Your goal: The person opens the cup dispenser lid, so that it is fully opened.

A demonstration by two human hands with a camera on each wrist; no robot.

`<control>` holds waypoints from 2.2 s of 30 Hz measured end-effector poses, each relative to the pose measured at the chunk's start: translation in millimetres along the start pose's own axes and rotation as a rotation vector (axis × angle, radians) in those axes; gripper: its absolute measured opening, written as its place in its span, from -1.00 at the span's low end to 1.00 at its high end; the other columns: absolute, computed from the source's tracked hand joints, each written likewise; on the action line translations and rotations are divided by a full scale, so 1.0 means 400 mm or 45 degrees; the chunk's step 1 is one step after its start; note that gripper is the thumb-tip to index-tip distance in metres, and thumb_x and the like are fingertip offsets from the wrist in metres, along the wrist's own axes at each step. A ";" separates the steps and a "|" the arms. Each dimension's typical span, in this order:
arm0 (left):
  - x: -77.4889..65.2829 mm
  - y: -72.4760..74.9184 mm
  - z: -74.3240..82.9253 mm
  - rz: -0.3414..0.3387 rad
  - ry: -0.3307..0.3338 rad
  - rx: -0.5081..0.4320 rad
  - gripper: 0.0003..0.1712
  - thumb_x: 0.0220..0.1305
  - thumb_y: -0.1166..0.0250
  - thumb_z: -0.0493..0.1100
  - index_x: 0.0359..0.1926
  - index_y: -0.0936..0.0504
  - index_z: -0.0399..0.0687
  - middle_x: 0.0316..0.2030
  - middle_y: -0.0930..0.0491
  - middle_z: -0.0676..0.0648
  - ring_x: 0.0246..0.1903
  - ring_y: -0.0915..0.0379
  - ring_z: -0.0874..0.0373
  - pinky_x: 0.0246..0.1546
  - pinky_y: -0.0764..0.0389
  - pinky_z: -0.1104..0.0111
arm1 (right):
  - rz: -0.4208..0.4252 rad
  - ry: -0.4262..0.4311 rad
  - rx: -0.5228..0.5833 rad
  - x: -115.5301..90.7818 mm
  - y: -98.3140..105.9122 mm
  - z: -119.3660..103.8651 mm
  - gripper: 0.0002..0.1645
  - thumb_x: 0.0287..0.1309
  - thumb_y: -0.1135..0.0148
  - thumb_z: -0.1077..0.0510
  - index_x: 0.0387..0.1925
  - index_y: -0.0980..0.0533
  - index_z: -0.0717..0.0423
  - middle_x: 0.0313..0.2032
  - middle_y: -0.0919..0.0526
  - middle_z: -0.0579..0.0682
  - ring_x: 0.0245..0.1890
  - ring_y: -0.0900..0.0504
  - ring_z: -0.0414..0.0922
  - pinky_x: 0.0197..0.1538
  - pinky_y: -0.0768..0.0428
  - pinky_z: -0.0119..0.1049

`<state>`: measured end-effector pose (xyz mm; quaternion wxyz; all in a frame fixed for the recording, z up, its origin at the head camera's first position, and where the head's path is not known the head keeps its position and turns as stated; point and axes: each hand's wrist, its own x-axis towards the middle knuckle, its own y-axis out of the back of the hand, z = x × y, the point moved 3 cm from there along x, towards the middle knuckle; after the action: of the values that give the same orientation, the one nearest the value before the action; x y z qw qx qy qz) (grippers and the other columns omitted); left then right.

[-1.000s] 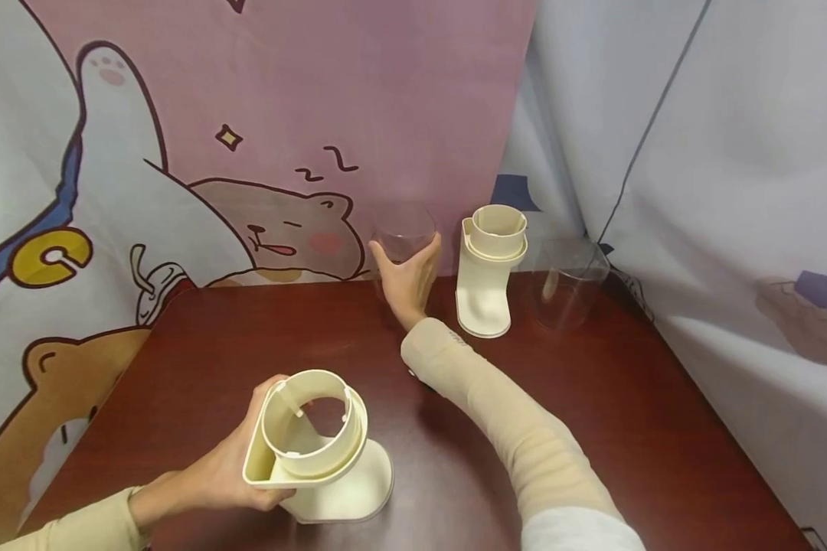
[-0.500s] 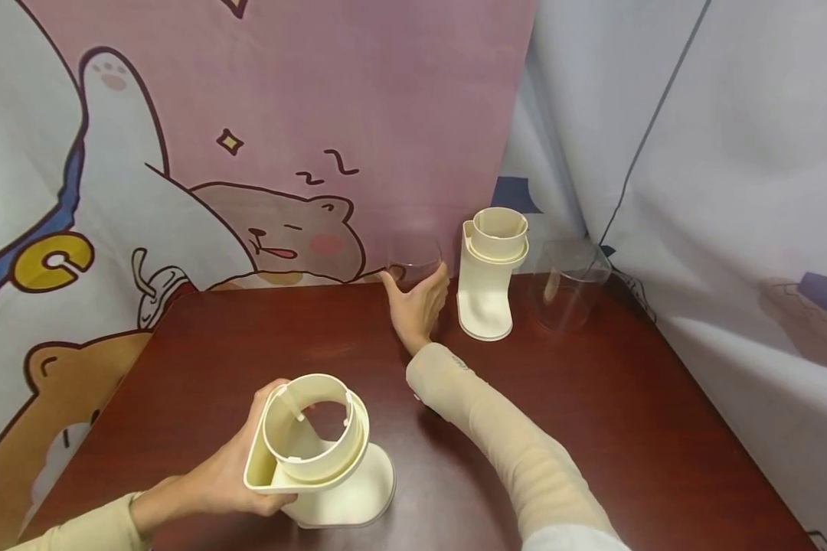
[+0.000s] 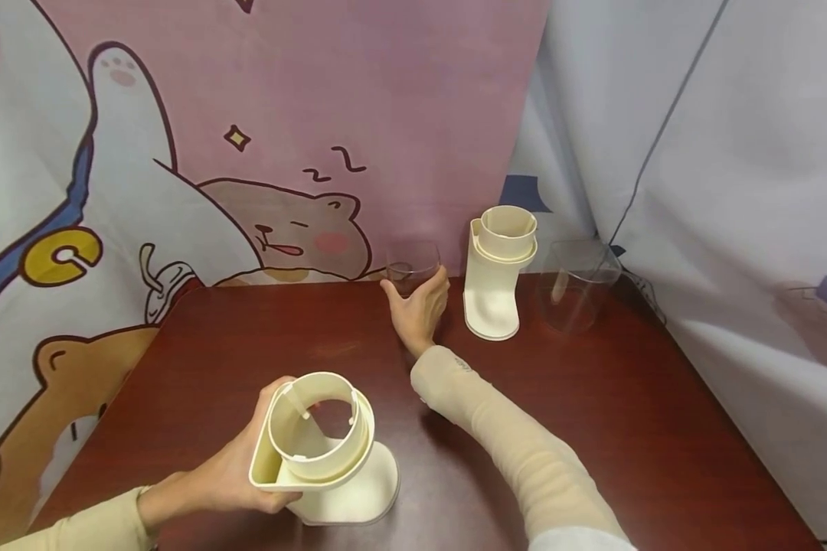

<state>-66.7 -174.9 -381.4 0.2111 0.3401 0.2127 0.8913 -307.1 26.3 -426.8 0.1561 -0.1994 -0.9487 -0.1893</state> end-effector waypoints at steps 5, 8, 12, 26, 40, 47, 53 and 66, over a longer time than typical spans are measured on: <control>0.001 -0.002 0.000 -0.003 0.011 -0.021 0.32 -0.22 -0.63 -0.11 0.42 0.05 -0.34 0.30 -0.20 -0.17 0.21 -0.31 0.11 0.27 -0.31 0.53 | -0.065 -0.007 -0.008 -0.011 -0.002 0.016 0.33 -0.02 -0.52 -0.19 0.45 0.11 0.30 0.32 -0.16 0.34 0.34 -0.23 0.27 0.42 -0.22 0.09; 0.001 -0.003 0.002 -0.004 0.002 -0.015 0.33 -0.23 -0.63 -0.11 0.42 0.06 -0.35 0.30 -0.19 -0.18 0.20 -0.30 0.09 0.27 -0.30 0.53 | -0.093 -0.048 -0.040 -0.015 0.002 0.027 0.36 -0.08 -0.55 -0.23 0.46 0.09 0.26 0.31 -0.19 0.32 0.31 -0.30 0.26 0.40 -0.29 0.07; 0.003 -0.004 0.000 -0.010 0.006 -0.024 0.33 -0.21 -0.62 -0.10 0.42 0.07 -0.35 0.31 -0.17 -0.18 0.20 -0.30 0.07 0.28 -0.29 0.53 | -0.142 -0.184 -0.143 -0.011 0.015 0.033 0.43 -0.24 -0.55 -0.40 0.44 0.00 0.20 0.28 -0.24 0.28 0.20 -0.40 0.29 0.30 -0.39 0.12; -0.002 -0.005 -0.002 -0.003 0.100 -0.088 0.38 -0.18 -0.66 -0.01 0.47 0.10 -0.26 0.37 -0.12 -0.19 0.26 -0.26 0.12 0.32 -0.21 0.55 | -0.474 -0.308 -0.293 -0.015 0.100 0.018 0.63 -0.32 -0.31 -0.70 0.52 0.06 0.23 0.46 -0.09 0.23 0.45 -0.16 0.19 0.47 -0.19 0.10; -0.028 -0.024 0.042 0.081 0.127 -0.203 0.32 0.13 -0.38 0.32 0.54 0.20 -0.25 0.48 -0.02 -0.28 0.42 -0.08 0.06 0.43 0.01 0.54 | -0.800 0.009 -0.228 -0.083 0.256 -0.056 0.23 0.11 -0.17 -0.52 0.53 0.01 0.11 0.51 -0.06 0.14 0.50 -0.13 0.12 0.46 -0.20 0.17; -0.040 -0.040 0.071 0.209 0.154 -0.177 0.27 0.22 -0.27 0.36 0.55 0.22 -0.28 0.50 0.10 -0.30 0.47 0.07 0.07 0.41 0.06 0.58 | -0.922 0.114 -0.072 -0.102 0.273 -0.104 0.09 0.20 -0.16 -0.40 0.54 -0.01 0.03 0.51 -0.07 0.10 0.50 -0.11 0.11 0.47 -0.13 0.22; -0.048 -0.056 0.085 0.227 0.196 -0.331 0.17 0.33 -0.20 0.28 0.57 0.28 -0.20 0.52 0.10 -0.30 0.46 -0.01 0.10 0.38 -0.06 0.56 | -1.027 0.280 0.069 -0.143 0.298 -0.169 0.01 0.21 -0.18 -0.34 0.53 -0.06 -0.05 0.50 -0.14 0.06 0.51 -0.12 0.06 0.47 -0.10 0.24; -0.110 -0.085 0.083 0.362 0.389 -0.718 -0.30 0.51 0.67 0.09 0.60 0.17 0.13 0.56 0.07 0.23 0.49 0.17 0.48 0.33 0.05 0.73 | -1.280 0.375 0.388 -0.195 0.288 -0.269 -0.03 0.32 0.02 -0.43 0.54 -0.02 -0.02 0.53 -0.09 0.04 0.56 0.00 0.05 0.50 -0.01 0.24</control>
<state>-5.9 -162.1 -399.5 0.1363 0.1573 -0.0622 0.9761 -164.8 53.9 -326.9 0.2048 0.3324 -0.9118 -0.1269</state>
